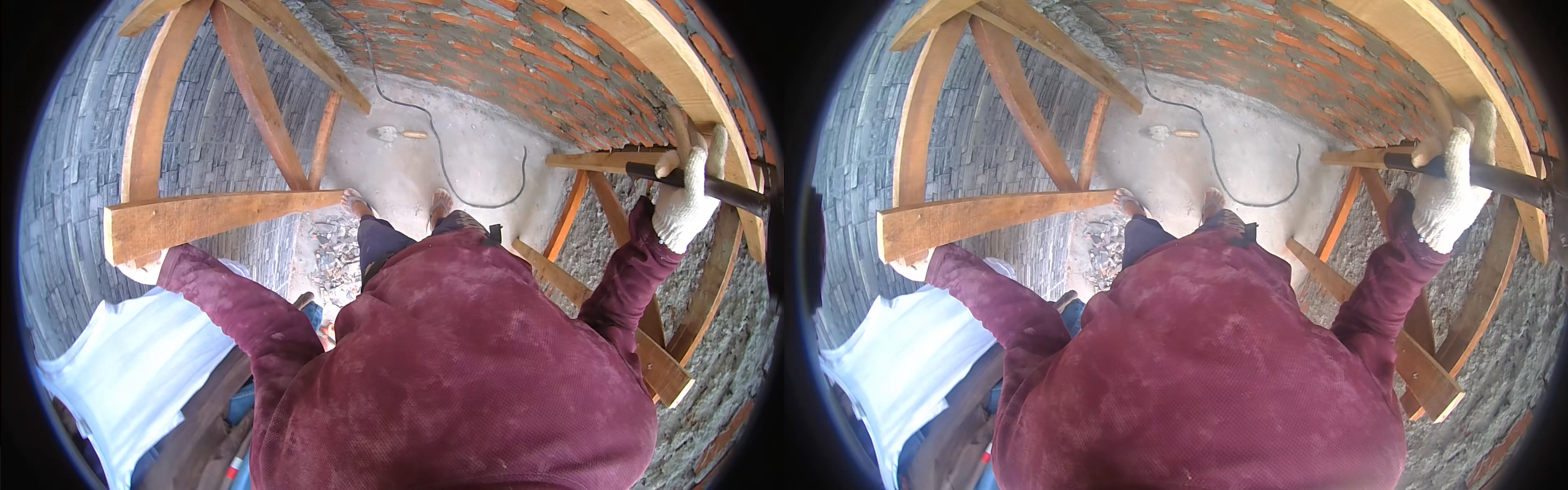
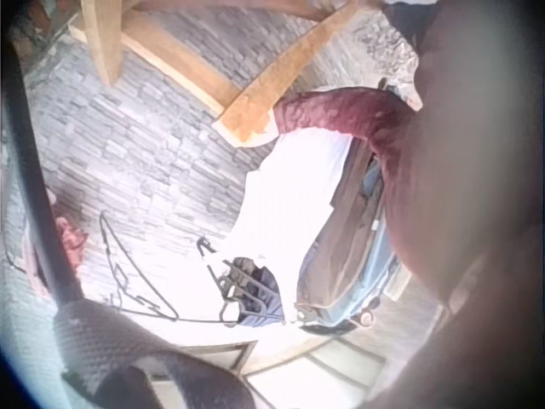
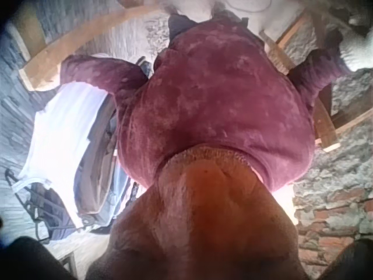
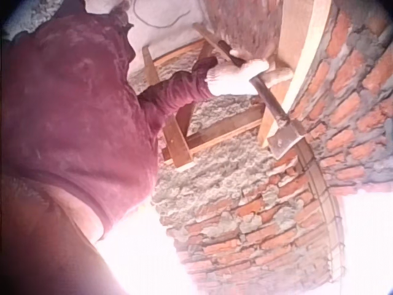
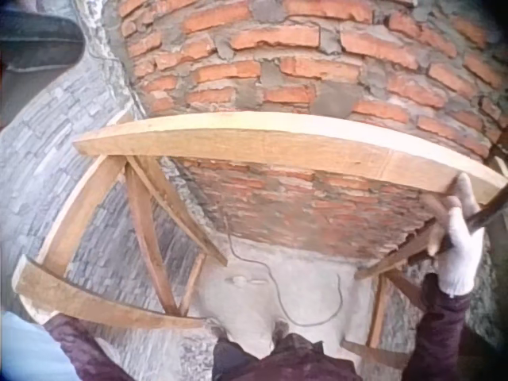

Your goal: The person assembles a curved wooden frame by positioning planks against a brick wall and securing them with nails. They use a hammer and an axe to drive nails and adjust the wood pieces.

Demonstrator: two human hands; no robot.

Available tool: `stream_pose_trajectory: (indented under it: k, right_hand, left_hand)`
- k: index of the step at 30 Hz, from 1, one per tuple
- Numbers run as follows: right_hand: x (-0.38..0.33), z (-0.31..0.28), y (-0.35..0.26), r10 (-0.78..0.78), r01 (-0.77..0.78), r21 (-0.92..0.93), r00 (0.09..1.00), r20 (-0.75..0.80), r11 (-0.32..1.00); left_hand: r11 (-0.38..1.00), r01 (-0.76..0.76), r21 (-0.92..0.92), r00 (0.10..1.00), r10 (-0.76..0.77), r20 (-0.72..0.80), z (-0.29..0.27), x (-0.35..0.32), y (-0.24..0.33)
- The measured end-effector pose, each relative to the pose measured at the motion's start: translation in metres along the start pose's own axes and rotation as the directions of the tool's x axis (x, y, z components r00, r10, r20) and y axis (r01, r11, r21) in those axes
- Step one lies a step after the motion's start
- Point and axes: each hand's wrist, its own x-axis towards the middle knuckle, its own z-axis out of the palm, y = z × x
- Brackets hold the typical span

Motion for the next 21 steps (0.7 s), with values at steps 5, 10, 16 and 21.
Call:
stream_pose_trajectory:
  k: [5, 10, 16, 21]
  right_hand:
    - [-0.003, 0.024, -0.038, 0.175, -0.17, 0.214, 0.985, -0.001, 0.962]
    - [-0.046, 0.034, -0.094, 0.334, -0.354, -0.068, 0.919, -0.208, 0.933]
    - [-0.161, 0.045, -0.133, 0.497, -0.566, -0.159, 0.803, -0.329, 0.809]
    - [-0.28, 0.081, -0.114, 0.766, -0.795, -0.028, 0.593, -0.246, 0.606]
  left_hand:
    - [0.998, -0.051, 0.028, 0.998, 0.05, 0.039, 0.002, 0.004, 0.012]
    - [0.986, 0.068, -0.149, 0.977, -0.035, 0.212, 0.012, 0.029, -0.009]
    - [0.903, 0.233, -0.36, 0.927, -0.095, 0.362, 0.001, 0.07, -0.051]
    - [0.662, 0.526, -0.533, 0.815, -0.214, 0.539, 0.006, 0.093, -0.031]
